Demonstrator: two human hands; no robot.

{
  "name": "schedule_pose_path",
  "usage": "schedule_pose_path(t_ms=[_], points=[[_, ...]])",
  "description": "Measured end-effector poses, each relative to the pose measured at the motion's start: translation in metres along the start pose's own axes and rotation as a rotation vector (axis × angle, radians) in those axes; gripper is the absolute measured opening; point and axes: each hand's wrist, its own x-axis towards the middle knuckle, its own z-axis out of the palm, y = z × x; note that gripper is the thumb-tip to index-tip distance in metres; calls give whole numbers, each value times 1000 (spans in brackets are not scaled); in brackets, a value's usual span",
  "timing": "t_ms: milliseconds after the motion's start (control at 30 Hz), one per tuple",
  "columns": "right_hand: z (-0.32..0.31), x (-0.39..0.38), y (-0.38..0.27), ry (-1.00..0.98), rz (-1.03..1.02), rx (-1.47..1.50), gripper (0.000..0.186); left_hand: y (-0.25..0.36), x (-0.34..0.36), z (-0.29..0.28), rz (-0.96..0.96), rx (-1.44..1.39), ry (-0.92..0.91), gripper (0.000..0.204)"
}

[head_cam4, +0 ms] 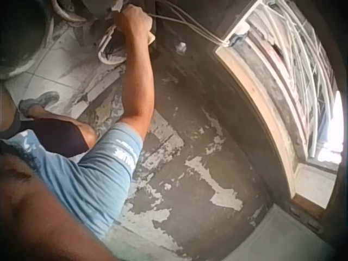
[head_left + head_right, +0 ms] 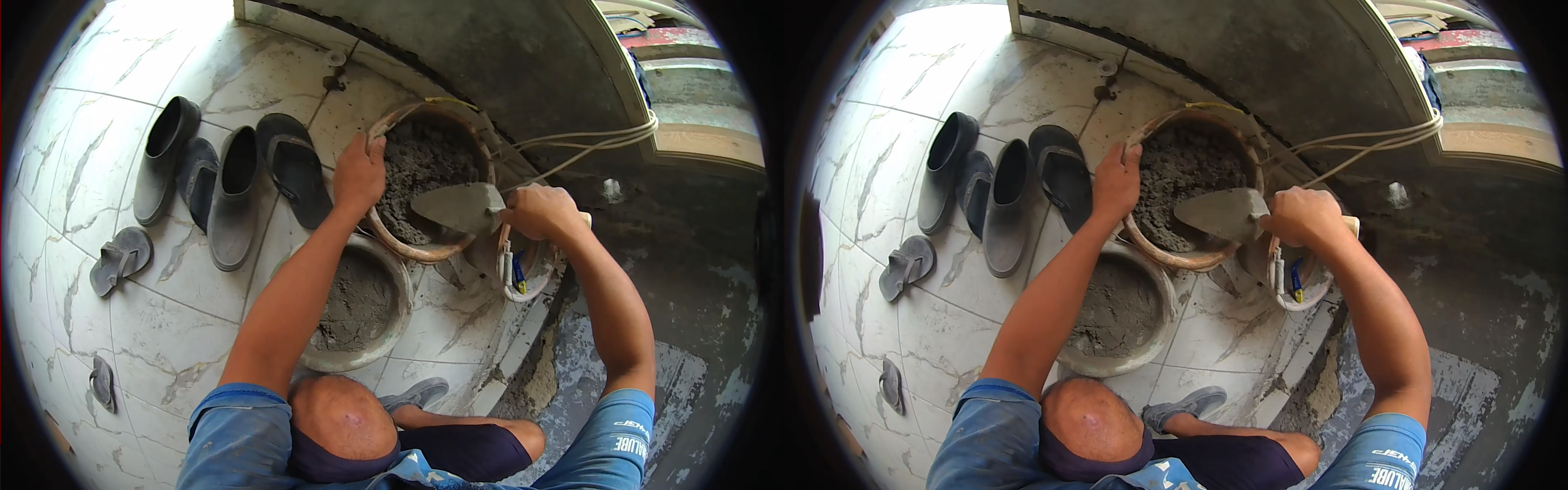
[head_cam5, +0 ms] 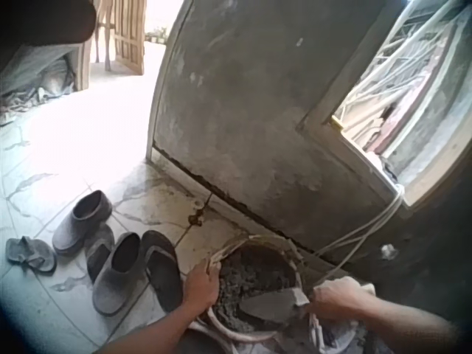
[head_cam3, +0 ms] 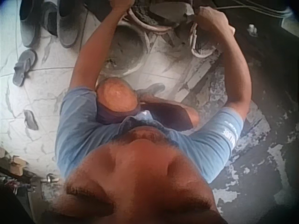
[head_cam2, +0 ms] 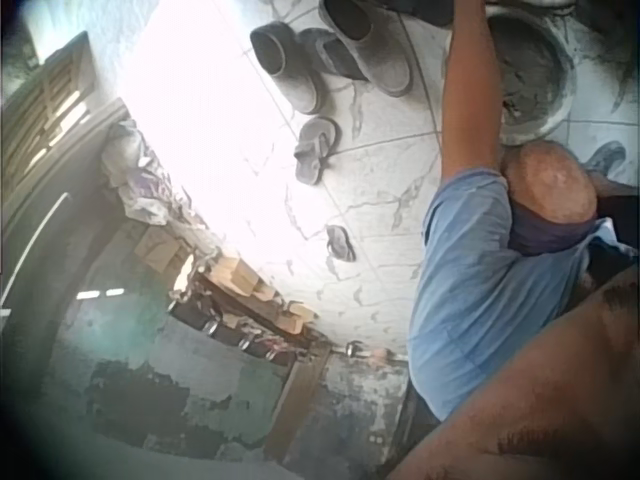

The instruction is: The person uses a brush and trowel to apply cement mortar to repair a damaged section of a wall.

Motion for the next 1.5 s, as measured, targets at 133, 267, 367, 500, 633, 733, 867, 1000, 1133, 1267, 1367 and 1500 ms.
schedule_pose_path(t_ms=[133, 267, 367, 500, 633, 733, 867, 1000, 1133, 1267, 1367, 1500], points=[[3, 1, -8, 15, -49, 5, 37, -1, -2, 11, 70, -3, 117, 49], [-15, -7, -1, 5, -1, -47, 37, 2, -4, 0, 29, -5, 55, 48], [-19, -3, -6, -42, -45, -4, 37, 0, -4, 1, 25, -7, 60, 48], [25, 33, -7, -23, -71, -36, 34, 4, -3, 5, 42, -16, 42, 48], [-4, 39, 7, 100, 5, -255, 22, -2, -4, 4, 25, 11, -4, 48], [-36, 32, 15, 160, 52, -399, 18, -4, 0, 6, 83, 5, 100, 49], [-33, 27, 1, 169, 31, -431, 18, -7, 0, 6, 72, 18, 82, 47], [25, 38, -3, 265, -160, -221, 22, -3, 0, 12, 61, -7, 52, 47], [17, 21, -2, 108, -74, -44, 29, -10, 1, 14, 113, 9, 144, 47], [25, 10, -2, 7, -19, 70, 33, -5, 0, 10, 73, 0, 88, 48], [45, 5, 5, -49, 31, 217, 36, -7, 1, 8, 90, 19, 106, 49], [82, 11, 25, -117, -21, 429, 36, -8, 2, 13, 103, 1, 104, 48]])
